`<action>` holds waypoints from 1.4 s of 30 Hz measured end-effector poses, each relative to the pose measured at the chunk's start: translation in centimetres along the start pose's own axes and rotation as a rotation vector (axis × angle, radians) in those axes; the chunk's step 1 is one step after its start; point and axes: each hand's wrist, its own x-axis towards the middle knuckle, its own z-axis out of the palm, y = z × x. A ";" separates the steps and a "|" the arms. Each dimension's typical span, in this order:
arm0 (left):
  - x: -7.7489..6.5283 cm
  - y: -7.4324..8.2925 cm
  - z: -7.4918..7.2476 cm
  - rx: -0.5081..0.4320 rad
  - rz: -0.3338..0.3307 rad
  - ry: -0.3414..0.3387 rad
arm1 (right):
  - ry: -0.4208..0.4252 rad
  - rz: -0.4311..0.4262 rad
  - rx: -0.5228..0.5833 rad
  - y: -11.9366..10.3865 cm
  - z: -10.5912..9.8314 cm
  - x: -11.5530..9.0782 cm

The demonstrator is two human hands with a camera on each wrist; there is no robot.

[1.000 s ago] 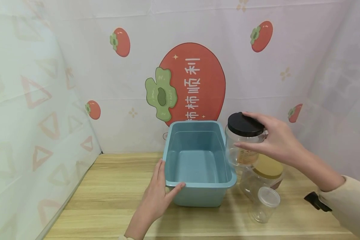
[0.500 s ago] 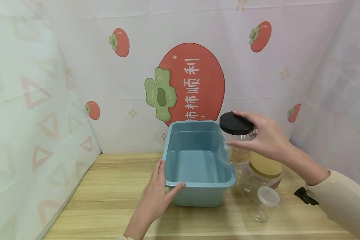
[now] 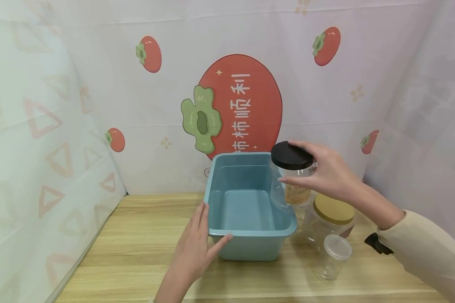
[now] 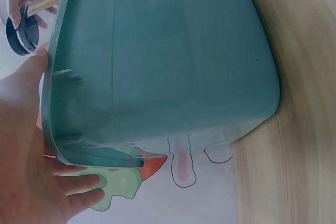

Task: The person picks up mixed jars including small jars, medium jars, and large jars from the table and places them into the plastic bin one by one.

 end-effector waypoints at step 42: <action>-1.2 -0.6 3.8 -0.002 0.457 0.632 | -0.058 0.001 0.074 -0.5 3.2 3.0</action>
